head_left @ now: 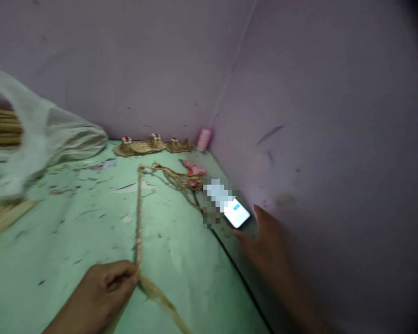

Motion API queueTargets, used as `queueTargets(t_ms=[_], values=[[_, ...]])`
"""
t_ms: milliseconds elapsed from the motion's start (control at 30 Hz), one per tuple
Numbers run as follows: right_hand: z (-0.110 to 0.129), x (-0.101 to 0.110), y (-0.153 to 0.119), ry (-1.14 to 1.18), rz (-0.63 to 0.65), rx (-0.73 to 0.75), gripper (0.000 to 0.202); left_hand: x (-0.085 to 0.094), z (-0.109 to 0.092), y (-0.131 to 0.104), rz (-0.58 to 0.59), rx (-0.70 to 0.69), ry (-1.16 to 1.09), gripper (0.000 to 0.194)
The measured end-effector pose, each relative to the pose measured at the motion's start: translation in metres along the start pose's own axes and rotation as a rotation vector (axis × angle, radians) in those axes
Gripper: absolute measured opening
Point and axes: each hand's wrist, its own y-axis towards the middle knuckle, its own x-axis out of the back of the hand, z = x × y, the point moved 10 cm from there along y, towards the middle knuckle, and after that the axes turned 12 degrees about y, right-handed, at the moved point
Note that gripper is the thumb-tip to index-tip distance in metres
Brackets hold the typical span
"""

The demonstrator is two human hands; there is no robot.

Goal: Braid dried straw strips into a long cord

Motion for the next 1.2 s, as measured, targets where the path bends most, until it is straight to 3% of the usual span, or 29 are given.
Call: queueTargets(t_ms=[100,200,267,433,500,667,900,1100,1200], values=[[0.027,-0.005,-0.011,0.336,0.123,-0.113,0.043,0.0,-0.014,-0.005,0.067,-0.004,-0.068,0.028],[0.077,-0.061,-0.036,0.822,0.559,-0.262,0.036,0.005,-0.018,-0.008,0.043,0.019,-0.178,0.024],[0.111,-0.1,-0.058,0.991,0.805,-0.4,0.032,0.007,-0.018,-0.011,0.016,0.015,-0.248,0.022],[0.155,-0.161,-0.09,1.122,1.036,-0.676,0.009,0.011,-0.018,-0.018,-0.027,-0.044,-0.385,0.022],[0.157,-0.171,-0.095,1.096,1.045,-0.684,0.008,0.013,-0.016,-0.021,-0.061,-0.054,-0.38,0.021],[0.156,-0.172,-0.086,1.097,0.895,-0.515,0.012,0.025,-0.017,-0.029,-0.179,-0.087,-0.21,0.022],[0.157,-0.179,-0.097,1.184,0.94,-0.645,0.008,0.038,-0.023,-0.041,-0.19,0.004,0.281,0.026],[0.154,-0.182,-0.103,1.274,0.863,-0.706,0.013,0.015,-0.049,-0.066,-0.285,-0.047,0.708,0.032],[0.157,-0.181,-0.102,1.306,0.863,-0.669,0.012,0.01,-0.055,-0.067,-0.257,-0.095,0.709,0.031]])
